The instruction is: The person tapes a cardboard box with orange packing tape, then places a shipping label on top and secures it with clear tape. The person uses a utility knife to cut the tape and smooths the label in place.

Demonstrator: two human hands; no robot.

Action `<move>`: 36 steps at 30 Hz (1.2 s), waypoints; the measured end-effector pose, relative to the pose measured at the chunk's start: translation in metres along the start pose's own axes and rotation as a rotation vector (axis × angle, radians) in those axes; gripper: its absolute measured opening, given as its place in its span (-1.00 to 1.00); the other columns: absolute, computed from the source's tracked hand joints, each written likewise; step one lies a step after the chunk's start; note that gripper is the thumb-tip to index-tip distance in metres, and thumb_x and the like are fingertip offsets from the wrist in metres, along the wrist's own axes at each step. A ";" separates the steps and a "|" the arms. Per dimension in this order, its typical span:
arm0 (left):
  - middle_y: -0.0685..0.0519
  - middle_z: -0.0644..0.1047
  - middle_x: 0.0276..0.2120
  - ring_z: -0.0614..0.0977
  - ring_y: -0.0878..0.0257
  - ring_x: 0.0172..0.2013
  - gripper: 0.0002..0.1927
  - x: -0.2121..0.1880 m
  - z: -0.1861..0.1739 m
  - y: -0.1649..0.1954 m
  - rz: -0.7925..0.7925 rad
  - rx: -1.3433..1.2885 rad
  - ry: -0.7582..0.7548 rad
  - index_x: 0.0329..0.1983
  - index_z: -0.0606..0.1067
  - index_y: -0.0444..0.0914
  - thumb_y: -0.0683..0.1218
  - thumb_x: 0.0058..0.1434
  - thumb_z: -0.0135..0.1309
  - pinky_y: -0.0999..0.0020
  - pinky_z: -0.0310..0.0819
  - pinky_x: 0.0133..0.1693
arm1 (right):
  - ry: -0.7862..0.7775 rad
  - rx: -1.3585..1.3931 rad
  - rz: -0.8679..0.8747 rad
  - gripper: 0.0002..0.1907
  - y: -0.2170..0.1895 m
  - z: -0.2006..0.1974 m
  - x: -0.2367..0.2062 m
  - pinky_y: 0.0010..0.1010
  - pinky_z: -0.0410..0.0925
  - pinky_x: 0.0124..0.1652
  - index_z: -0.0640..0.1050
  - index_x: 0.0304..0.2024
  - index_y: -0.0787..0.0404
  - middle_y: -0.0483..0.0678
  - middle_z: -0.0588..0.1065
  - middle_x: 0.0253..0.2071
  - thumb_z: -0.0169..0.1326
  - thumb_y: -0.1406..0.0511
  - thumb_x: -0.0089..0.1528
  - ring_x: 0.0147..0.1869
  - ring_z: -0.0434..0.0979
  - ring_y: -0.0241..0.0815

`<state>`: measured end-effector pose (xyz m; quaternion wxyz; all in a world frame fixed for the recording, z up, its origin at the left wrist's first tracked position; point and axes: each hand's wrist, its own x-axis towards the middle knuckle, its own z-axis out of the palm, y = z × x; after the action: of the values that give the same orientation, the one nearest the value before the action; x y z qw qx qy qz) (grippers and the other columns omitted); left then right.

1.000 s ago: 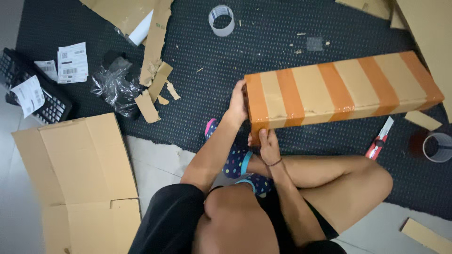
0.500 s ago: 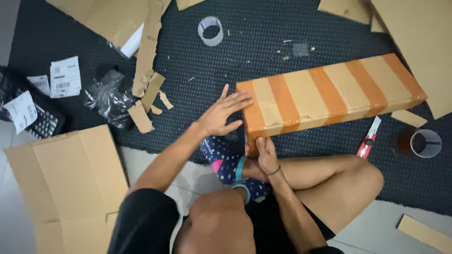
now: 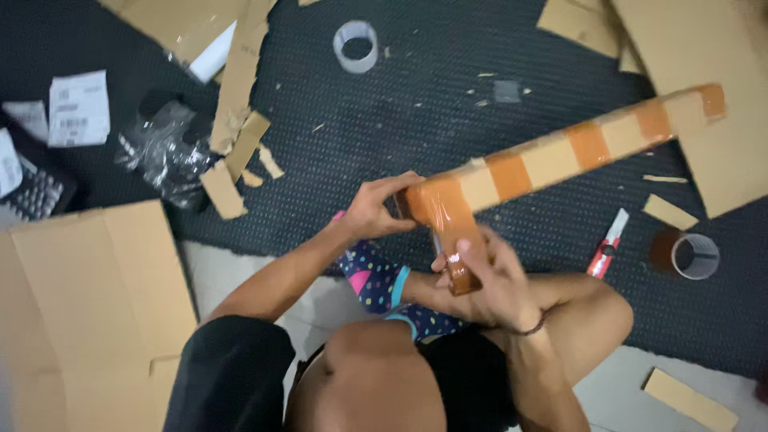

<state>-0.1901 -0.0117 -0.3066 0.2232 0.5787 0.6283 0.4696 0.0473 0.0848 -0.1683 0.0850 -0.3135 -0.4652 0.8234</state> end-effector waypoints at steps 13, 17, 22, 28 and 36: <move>0.00 0.55 -0.06 0.52 0.29 -0.05 -0.57 -0.005 0.014 -0.064 -0.457 -0.490 0.615 0.17 0.43 -0.39 0.06 0.50 -0.09 0.39 0.43 0.01 | -0.058 -0.174 -0.317 -0.54 -0.036 0.077 0.166 -0.51 0.48 -0.22 0.59 -0.15 0.32 -0.07 0.58 -0.30 -0.08 0.05 0.47 -0.26 0.57 -0.34; 0.01 0.47 -0.13 0.44 0.27 -0.12 -0.52 0.011 0.021 -0.065 -0.604 -0.732 0.799 0.19 0.43 -0.40 0.11 0.55 -0.12 0.34 0.38 -0.05 | 0.015 -0.175 -0.244 -0.53 -0.032 0.087 0.200 -0.48 0.45 -0.33 0.57 -0.23 0.32 -0.05 0.56 -0.38 -0.05 0.05 0.45 -0.35 0.54 -0.32; 0.08 0.53 0.00 0.54 0.31 0.02 -0.50 0.023 0.014 -0.070 -0.646 -0.943 0.863 0.22 0.37 -0.28 0.16 0.50 -0.28 0.35 0.43 0.09 | -0.012 -0.174 -0.150 -0.53 -0.013 0.092 0.226 -0.49 0.46 -0.36 0.59 -0.23 0.27 -0.11 0.56 -0.38 -0.08 0.03 0.42 -0.38 0.55 -0.34; 0.03 0.50 -0.02 0.53 0.24 -0.01 -0.46 0.017 0.009 -0.071 -0.623 -1.075 0.811 0.31 0.38 -0.20 0.19 0.54 -0.38 0.25 0.42 0.10 | -0.102 -0.097 -0.021 -0.54 0.008 0.089 0.237 -0.41 0.45 -0.41 0.53 -0.25 0.31 -0.03 0.55 -0.42 -0.08 0.04 0.42 -0.45 0.53 -0.24; 0.09 0.57 -0.05 0.57 0.24 -0.01 -0.48 0.005 0.000 -0.083 -0.698 -1.310 0.677 0.23 0.40 -0.15 0.23 0.47 -0.35 0.30 0.45 0.08 | -0.040 -0.213 0.065 -0.54 0.010 0.089 0.244 -0.41 0.47 -0.36 0.54 -0.21 0.30 -0.06 0.55 -0.39 -0.11 0.03 0.43 -0.42 0.54 -0.27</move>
<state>-0.2341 0.0027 -0.3753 0.4477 -0.0716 0.4040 0.7945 -0.1969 0.1208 -0.2502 0.0153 -0.3191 -0.5412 0.7778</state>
